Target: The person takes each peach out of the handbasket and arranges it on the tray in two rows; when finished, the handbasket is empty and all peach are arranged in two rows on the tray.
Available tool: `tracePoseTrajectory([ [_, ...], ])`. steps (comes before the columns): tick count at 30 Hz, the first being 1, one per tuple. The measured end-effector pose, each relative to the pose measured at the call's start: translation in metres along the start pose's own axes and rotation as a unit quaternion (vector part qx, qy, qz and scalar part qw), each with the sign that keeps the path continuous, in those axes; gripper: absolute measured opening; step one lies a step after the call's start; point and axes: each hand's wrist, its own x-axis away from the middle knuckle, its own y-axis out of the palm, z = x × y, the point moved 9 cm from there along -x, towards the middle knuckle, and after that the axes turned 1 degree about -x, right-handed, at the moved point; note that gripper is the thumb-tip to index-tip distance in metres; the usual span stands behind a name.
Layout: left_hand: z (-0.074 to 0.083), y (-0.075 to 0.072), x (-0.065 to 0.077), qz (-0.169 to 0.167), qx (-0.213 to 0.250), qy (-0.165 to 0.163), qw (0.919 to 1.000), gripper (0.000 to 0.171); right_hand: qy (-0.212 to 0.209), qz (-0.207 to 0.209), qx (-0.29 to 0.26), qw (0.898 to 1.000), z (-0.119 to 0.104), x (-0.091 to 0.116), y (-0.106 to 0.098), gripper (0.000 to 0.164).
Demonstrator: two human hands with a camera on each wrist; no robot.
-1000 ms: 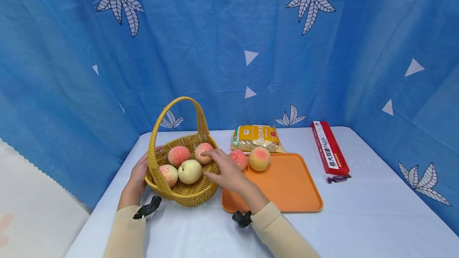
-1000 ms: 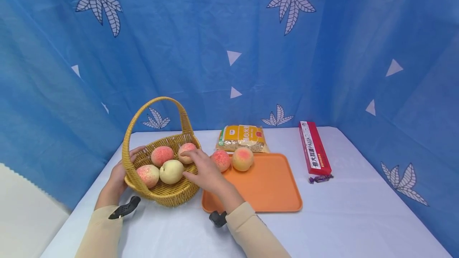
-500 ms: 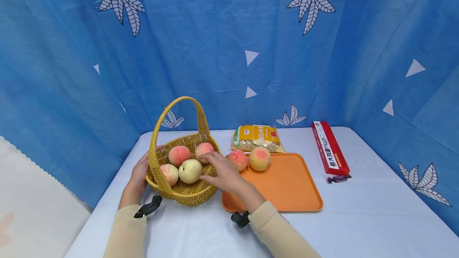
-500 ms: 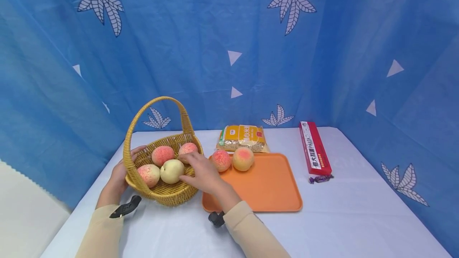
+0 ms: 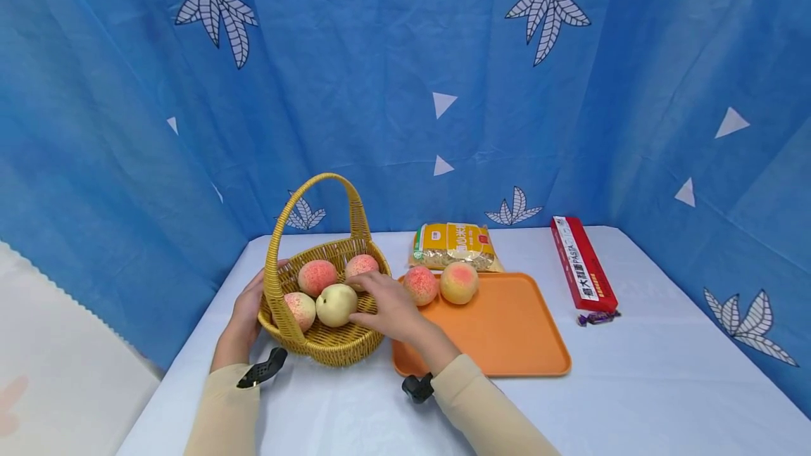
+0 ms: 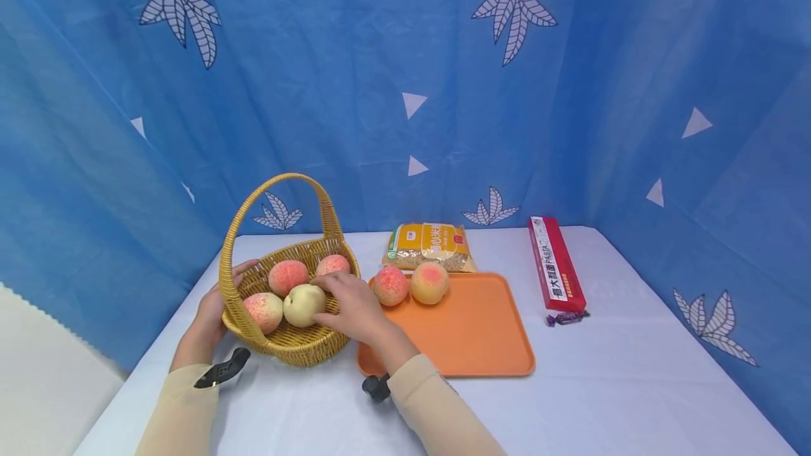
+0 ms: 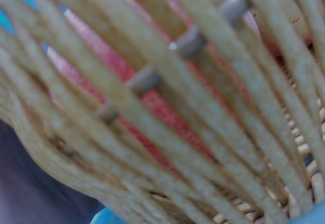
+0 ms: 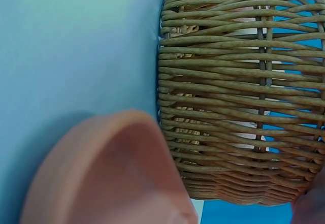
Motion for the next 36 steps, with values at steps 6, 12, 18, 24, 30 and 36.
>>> tracePoseTrajectory([
  [6,-0.001,0.0,-0.001,0.0,0.002,-0.001,1.0,0.047,0.009,-0.017,0.029,0.999,-0.001,-0.002,0.004,0.062],
  [12,-0.002,-0.001,-0.001,0.0,0.002,-0.001,1.0,0.048,0.007,-0.031,0.042,0.999,-0.002,-0.006,0.007,0.065],
  [18,-0.004,-0.001,0.0,-0.004,0.002,-0.001,1.0,0.048,0.001,-0.057,0.048,0.997,-0.008,-0.008,0.012,0.066],
  [24,-0.003,0.001,0.001,-0.004,-0.003,0.007,1.0,0.047,0.005,-0.074,0.058,0.996,-0.011,-0.011,0.015,0.071],
  [30,-0.002,0.001,0.001,-0.002,-0.008,0.007,0.9999,0.047,0.002,-0.09,0.057,0.994,-0.011,-0.016,0.017,0.076],
  [36,0.001,0.0,0.001,0.002,-0.005,0.005,1.0,0.047,-0.001,-0.106,0.057,0.993,-0.012,-0.024,0.016,0.077],
])
